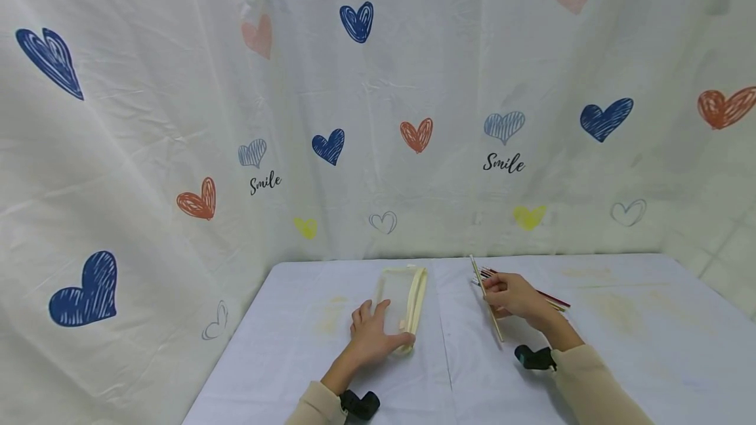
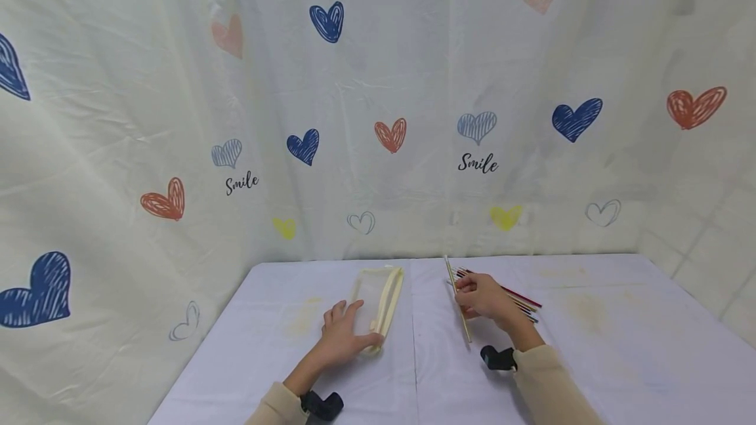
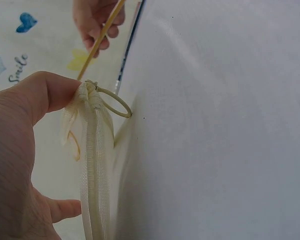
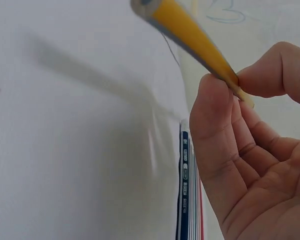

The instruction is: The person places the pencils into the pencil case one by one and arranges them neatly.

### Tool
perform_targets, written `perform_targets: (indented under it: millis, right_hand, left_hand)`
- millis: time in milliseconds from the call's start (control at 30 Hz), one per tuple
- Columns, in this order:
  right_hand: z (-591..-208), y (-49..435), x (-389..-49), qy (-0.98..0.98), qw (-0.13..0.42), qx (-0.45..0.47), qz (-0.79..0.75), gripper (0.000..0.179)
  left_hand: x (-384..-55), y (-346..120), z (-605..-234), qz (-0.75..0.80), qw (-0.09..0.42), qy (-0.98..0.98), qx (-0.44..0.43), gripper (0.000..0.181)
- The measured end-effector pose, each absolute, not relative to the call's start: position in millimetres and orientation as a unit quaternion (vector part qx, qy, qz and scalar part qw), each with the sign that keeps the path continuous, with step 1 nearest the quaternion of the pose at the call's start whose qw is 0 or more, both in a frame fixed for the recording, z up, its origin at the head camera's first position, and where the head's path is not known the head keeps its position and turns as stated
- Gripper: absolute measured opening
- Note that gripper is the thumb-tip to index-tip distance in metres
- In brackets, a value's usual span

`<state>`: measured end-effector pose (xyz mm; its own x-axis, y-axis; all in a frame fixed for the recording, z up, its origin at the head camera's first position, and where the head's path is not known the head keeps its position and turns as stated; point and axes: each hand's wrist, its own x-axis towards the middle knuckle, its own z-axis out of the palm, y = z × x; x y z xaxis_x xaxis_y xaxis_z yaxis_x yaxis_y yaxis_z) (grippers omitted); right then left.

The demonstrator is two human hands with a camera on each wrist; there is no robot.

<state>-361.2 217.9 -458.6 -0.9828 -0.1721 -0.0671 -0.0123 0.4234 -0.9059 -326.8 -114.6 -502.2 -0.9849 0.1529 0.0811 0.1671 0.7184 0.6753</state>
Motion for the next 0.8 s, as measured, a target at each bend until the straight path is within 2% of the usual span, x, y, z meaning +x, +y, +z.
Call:
perform_targets:
  millis: [600,800]
  right_hand:
    - [-465,202,-362,0.808,0.077,-0.036,-0.583,0.048]
    - [-465,192,-359,0.799,0.081,-0.064,-0.593,0.053]
  left_hand:
    - [-326,-113,-499,-0.366,0.007,-0.927,-0.085,0.095]
    - [-323,-113,-495,-0.374,0.003,-0.924,-0.086,0.094]
